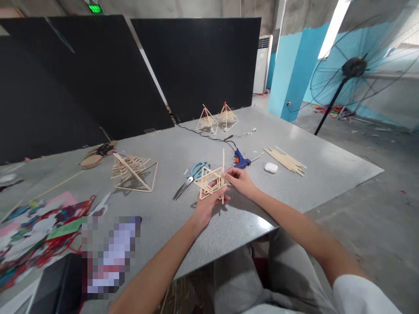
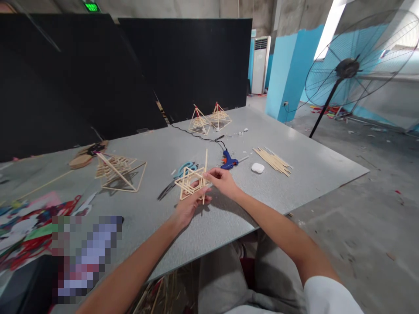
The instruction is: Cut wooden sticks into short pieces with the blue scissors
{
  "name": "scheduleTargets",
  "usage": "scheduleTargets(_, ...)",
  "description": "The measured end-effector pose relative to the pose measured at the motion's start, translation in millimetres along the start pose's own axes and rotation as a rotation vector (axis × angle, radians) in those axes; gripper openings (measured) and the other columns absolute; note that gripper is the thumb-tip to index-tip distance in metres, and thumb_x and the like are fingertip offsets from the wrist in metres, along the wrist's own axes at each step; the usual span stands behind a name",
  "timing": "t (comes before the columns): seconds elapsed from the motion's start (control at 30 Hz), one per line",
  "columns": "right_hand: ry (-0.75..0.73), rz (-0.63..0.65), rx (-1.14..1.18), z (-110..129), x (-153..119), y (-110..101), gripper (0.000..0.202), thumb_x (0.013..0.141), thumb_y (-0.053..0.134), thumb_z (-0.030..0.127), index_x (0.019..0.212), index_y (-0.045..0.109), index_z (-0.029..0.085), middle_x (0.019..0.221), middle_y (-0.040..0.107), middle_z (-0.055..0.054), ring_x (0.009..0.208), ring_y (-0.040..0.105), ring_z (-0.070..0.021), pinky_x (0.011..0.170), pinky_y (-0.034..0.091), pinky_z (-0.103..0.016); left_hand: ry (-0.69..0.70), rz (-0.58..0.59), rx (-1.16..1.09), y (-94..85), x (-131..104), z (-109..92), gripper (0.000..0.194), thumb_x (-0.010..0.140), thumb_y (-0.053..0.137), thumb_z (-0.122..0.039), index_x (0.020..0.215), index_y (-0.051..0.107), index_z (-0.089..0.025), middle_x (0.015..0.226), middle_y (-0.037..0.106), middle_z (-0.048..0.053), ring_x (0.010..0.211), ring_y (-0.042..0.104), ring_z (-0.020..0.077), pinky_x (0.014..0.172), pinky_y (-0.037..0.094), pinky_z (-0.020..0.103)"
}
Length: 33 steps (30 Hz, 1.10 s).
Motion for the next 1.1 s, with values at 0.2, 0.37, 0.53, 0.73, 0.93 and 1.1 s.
scheduleTargets(0.2, 0.001, 0.003, 0.013, 0.5, -1.5, 2.3, 0.052, 0.076, 0.085, 0.069, 0.084, 0.072, 0.019, 0.073, 0.066, 0.001, 0.065, 0.052, -0.0131, 0.064, 0.043, -0.029, 0.009, -0.008, -0.015, 0.1, 1.3, 1.2, 0.070, 0.063, 0.103, -0.049, 0.119, 0.073, -0.018, 0.093, 0.080, 0.007, 0.061, 0.072, 0.0171, 0.060, 0.059, 0.027)
scheduleTargets(0.37, 0.010, 0.014, 0.023, 3.9, -2.2, 3.3, 0.054, 0.076, 0.085, 0.071, 0.083, 0.071, 0.019, 0.067, 0.059, 0.004, 0.062, 0.048, -0.0123, 0.060, 0.040, -0.028, 0.004, -0.001, -0.023, -0.6, 1.5, 2.2, 0.070, 0.065, 0.101, -0.050, 0.119, 0.071, -0.018, 0.087, 0.079, 0.005, 0.059, 0.071, 0.0166, 0.058, 0.058, 0.027)
scheduleTargets(0.53, 0.023, 0.022, 0.026, 5.7, -2.6, 3.4, 0.056, 0.076, 0.083, 0.073, 0.083, 0.071, 0.019, 0.064, 0.055, 0.004, 0.061, 0.046, -0.0123, 0.057, 0.037, -0.028, 0.004, 0.007, -0.028, 0.0, 0.6, 0.4, 0.068, 0.065, 0.102, -0.049, 0.118, 0.072, -0.019, 0.083, 0.077, 0.004, 0.058, 0.070, 0.0161, 0.057, 0.056, 0.027)
scheduleTargets(0.73, 0.034, 0.017, 0.021, 7.7, -2.7, 2.7, 0.060, 0.076, 0.080, 0.078, 0.084, 0.070, 0.020, 0.064, 0.052, 0.005, 0.061, 0.043, -0.0120, 0.055, 0.034, -0.028, 0.002, 0.004, -0.030, 0.7, -0.1, -0.7, 0.066, 0.064, 0.103, -0.046, 0.116, 0.073, -0.018, 0.080, 0.076, 0.003, 0.061, 0.069, 0.0165, 0.056, 0.054, 0.026)
scheduleTargets(0.93, 0.030, 0.011, 0.025, 7.4, -3.7, 3.0, 0.059, 0.076, 0.081, 0.077, 0.084, 0.070, 0.020, 0.065, 0.054, 0.005, 0.060, 0.042, -0.0112, 0.055, 0.033, -0.028, -0.006, 0.004, -0.039, 0.9, -0.2, -0.6, 0.069, 0.063, 0.104, -0.046, 0.117, 0.072, -0.018, 0.082, 0.076, 0.003, 0.059, 0.068, 0.0156, 0.056, 0.054, 0.026)
scheduleTargets(1.1, 0.040, 0.037, 0.038, 5.8, -3.6, 3.0, 0.056, 0.077, 0.084, 0.073, 0.086, 0.071, 0.019, 0.066, 0.057, 0.004, 0.058, 0.042, -0.0103, 0.054, 0.032, -0.027, -0.003, -0.001, -0.044, 0.0, 0.7, -0.2, 0.066, 0.062, 0.103, -0.047, 0.114, 0.072, -0.018, 0.080, 0.076, 0.003, 0.058, 0.068, 0.0155, 0.057, 0.054, 0.026)
Point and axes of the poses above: each hand's wrist, its own x-axis towards the middle knuckle, its own y-axis out of the palm, z = x × y, the point moved 1 cm from there along x, towards the middle knuckle
